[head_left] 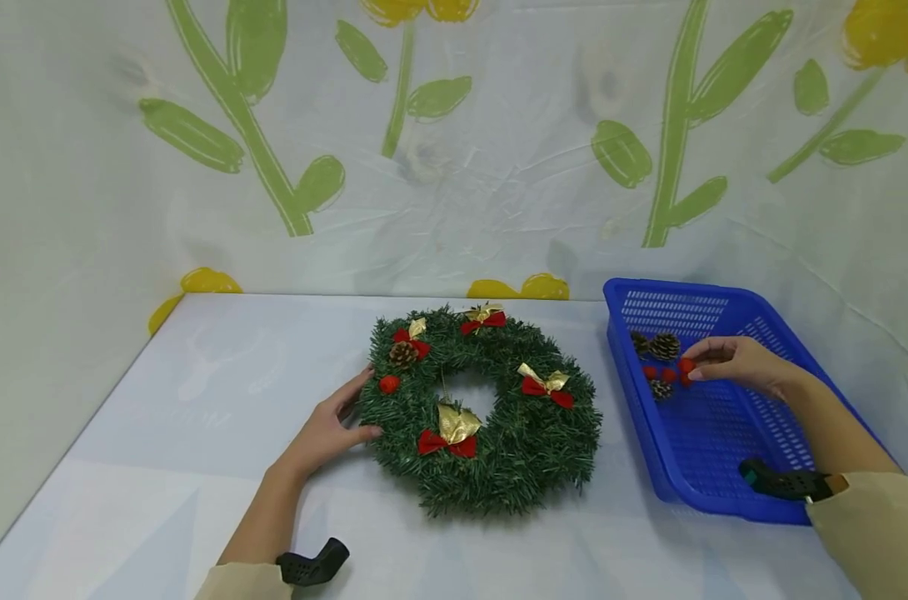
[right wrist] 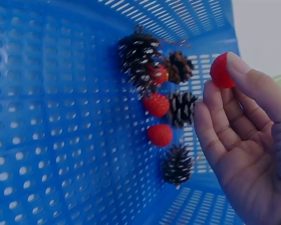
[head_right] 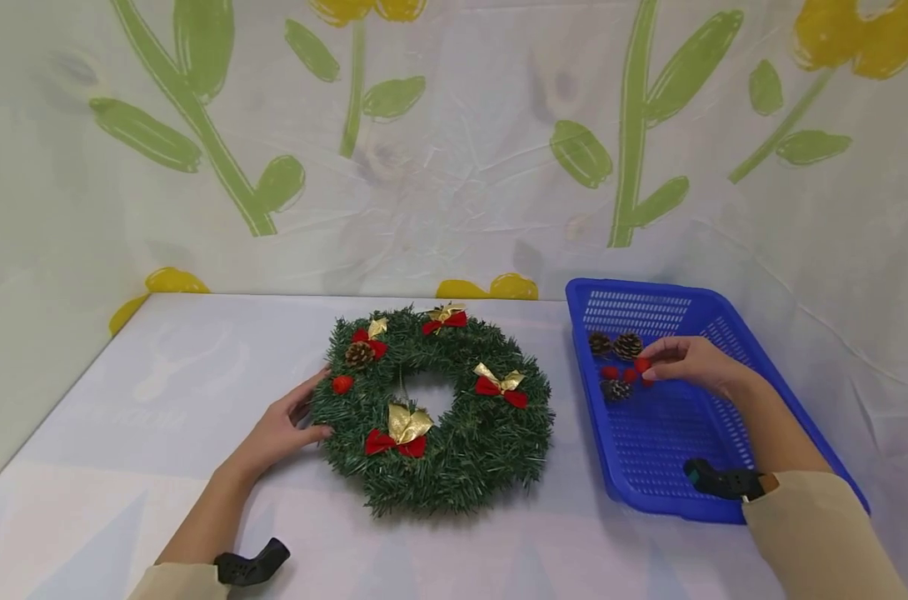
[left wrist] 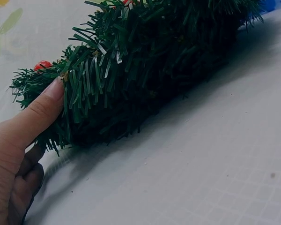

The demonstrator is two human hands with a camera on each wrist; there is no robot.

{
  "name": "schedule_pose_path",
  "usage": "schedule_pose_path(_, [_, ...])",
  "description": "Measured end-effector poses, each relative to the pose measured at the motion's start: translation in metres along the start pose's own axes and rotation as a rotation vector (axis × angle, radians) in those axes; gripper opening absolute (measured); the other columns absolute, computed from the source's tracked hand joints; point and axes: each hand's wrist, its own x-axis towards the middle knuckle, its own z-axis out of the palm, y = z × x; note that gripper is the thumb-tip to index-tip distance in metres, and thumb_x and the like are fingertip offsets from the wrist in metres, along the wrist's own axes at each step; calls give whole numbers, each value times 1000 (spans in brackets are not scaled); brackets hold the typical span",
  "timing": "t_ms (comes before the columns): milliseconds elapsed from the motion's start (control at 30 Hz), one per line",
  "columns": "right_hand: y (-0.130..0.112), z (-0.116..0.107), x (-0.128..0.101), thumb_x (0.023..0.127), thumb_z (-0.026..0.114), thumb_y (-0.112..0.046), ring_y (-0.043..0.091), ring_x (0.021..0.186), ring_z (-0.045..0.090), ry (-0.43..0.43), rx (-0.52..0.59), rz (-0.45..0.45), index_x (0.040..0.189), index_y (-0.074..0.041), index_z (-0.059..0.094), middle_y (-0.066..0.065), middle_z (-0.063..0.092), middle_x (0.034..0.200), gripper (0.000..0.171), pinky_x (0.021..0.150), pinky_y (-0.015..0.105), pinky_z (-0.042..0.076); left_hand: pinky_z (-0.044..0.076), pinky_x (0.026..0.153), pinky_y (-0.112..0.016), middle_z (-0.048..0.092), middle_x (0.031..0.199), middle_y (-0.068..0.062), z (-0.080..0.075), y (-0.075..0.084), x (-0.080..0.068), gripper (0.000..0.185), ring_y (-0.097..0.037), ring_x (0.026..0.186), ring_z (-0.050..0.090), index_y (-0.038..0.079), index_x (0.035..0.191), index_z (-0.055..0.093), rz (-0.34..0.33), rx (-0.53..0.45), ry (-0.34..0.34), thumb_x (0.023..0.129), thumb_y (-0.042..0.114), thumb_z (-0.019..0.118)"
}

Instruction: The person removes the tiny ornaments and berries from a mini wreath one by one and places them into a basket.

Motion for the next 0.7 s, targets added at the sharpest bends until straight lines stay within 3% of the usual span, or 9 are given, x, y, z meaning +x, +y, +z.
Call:
schedule_pose_path(233, [15,2,5,87,67,-9,3,86,60,-76,-89,25,108,9,61,-9,66,93,28,77,23,54,30,110,-51,22,156,-11,1,1,-1,85,-37,140,25,18,150,29,-2,-7,-2,80,23,76])
schedule_pose_path(367, [20,7,7,83,70,-7,7,80,63,-103,-93,31,107,14,59,-3,68,91,33,74,25,56,30,110,-49,22,156,-10,2,-1,-1,85,-36,141,24,19,151,29,-5,-16,-1,81,23,76])
schedule_pose_path(700, [24,11,9,79,75,-9,8,80,65,-114,-105,65,106,16,57,8,69,94,41,73,23,55,31,110,-47,21,157,-9,1,-2,0,85,-36,141,24,19,151,28,9,-18,-3,80,22,76])
